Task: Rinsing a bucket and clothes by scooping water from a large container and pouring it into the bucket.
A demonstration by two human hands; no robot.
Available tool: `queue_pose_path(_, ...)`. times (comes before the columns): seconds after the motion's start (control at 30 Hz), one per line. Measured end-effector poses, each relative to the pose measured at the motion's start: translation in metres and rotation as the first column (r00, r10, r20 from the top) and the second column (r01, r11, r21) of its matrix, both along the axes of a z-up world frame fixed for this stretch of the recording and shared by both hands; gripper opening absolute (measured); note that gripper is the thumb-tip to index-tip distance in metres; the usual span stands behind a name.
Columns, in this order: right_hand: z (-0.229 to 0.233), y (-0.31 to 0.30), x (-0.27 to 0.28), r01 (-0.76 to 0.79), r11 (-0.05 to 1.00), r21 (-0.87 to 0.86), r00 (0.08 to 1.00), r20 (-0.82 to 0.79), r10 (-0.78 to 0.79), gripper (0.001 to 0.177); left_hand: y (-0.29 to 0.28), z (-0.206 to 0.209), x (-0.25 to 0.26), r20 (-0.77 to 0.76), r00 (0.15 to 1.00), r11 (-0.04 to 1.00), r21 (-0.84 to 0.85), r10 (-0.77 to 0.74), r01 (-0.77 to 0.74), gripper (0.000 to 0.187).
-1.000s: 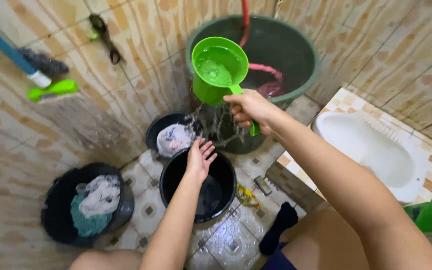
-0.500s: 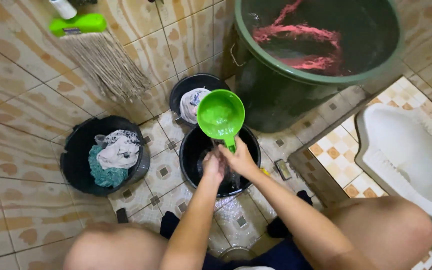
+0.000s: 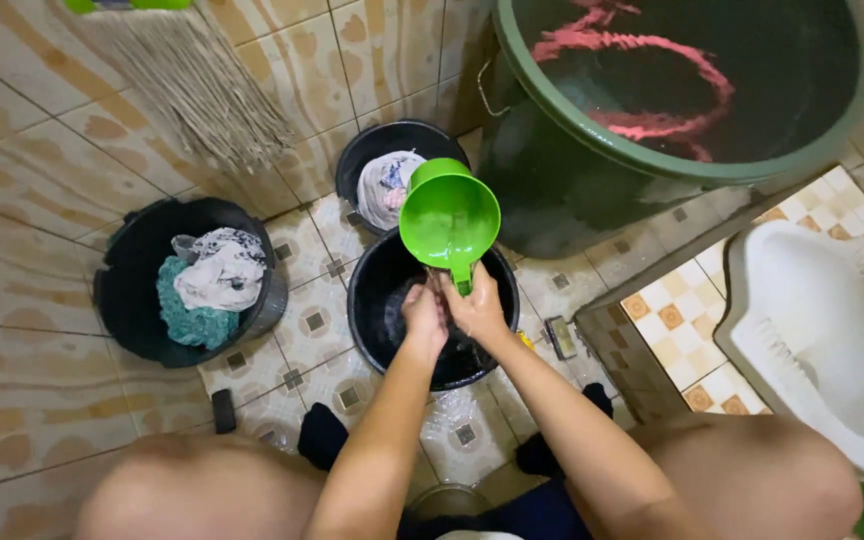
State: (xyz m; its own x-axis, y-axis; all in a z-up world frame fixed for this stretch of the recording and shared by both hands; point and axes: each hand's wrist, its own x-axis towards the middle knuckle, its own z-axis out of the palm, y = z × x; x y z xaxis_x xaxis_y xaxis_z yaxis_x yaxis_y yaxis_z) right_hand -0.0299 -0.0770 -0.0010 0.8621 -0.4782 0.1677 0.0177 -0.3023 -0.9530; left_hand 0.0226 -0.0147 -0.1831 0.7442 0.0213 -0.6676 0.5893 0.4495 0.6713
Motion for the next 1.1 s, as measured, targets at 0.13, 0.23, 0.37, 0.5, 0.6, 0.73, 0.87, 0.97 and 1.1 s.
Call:
queue_pose_path(0.13,-0.018,-0.007,-0.002,0.001,1.0,0.017,0.997,-0.071,0.0,0.029,-0.01,0.099,-0.007,-0.076,0.993,0.992,-0.082,0.095,-0.101,0.024)
queue_pose_path(0.23,-0.023,-0.004,-0.002,-0.011,1.0,-0.024,0.988,-0.156,0.007,0.031,-0.009,0.07,-0.002,0.141,0.989,0.997,0.056,0.047,-0.056,0.027)
queue_pose_path(0.37,-0.029,0.006,-0.005,-0.055,0.998,-0.042,0.978,-0.202,0.045,0.034,0.044,0.057,0.025,0.527,0.672,0.718,0.696,-0.519,0.008,0.054)
queue_pose_path(0.5,-0.021,0.018,-0.005,-0.086,0.996,-0.011,0.934,-0.349,0.077,0.03,0.118,0.096,0.066,0.259,0.46,0.306,0.951,-0.849,0.03,0.063)
queue_pose_path(0.6,-0.026,0.023,-0.002,-0.114,0.993,-0.034,0.913,-0.397,0.091,0.03,0.134,0.113,0.084,-0.445,0.372,-0.374,0.893,-0.815,0.248,0.07)
queue_pose_path(0.73,-0.011,0.029,0.0,-0.116,0.992,-0.041,0.896,-0.436,0.086,0.029,0.138,0.045,0.078,-0.362,0.576,-0.15,0.912,-0.733,0.382,0.046)
queue_pose_path(0.87,-0.003,0.026,-0.005,-0.159,0.982,-0.106,0.881,-0.464,0.093,0.032,0.132,0.066,0.054,-0.042,0.463,-0.024,0.999,-0.885,0.045,0.056)
queue_pose_path(0.97,0.007,0.023,-0.012,-0.211,0.965,-0.155,0.865,-0.49,0.111,0.033,0.139,0.078,0.047,0.085,0.511,0.113,0.993,-0.855,0.024,0.042)
queue_pose_path(1.1,0.007,0.017,-0.018,-0.232,0.952,-0.201,0.848,-0.521,0.097,0.033,0.138,0.042,0.061,0.153,0.777,0.163,0.984,-0.611,-0.066,0.052)
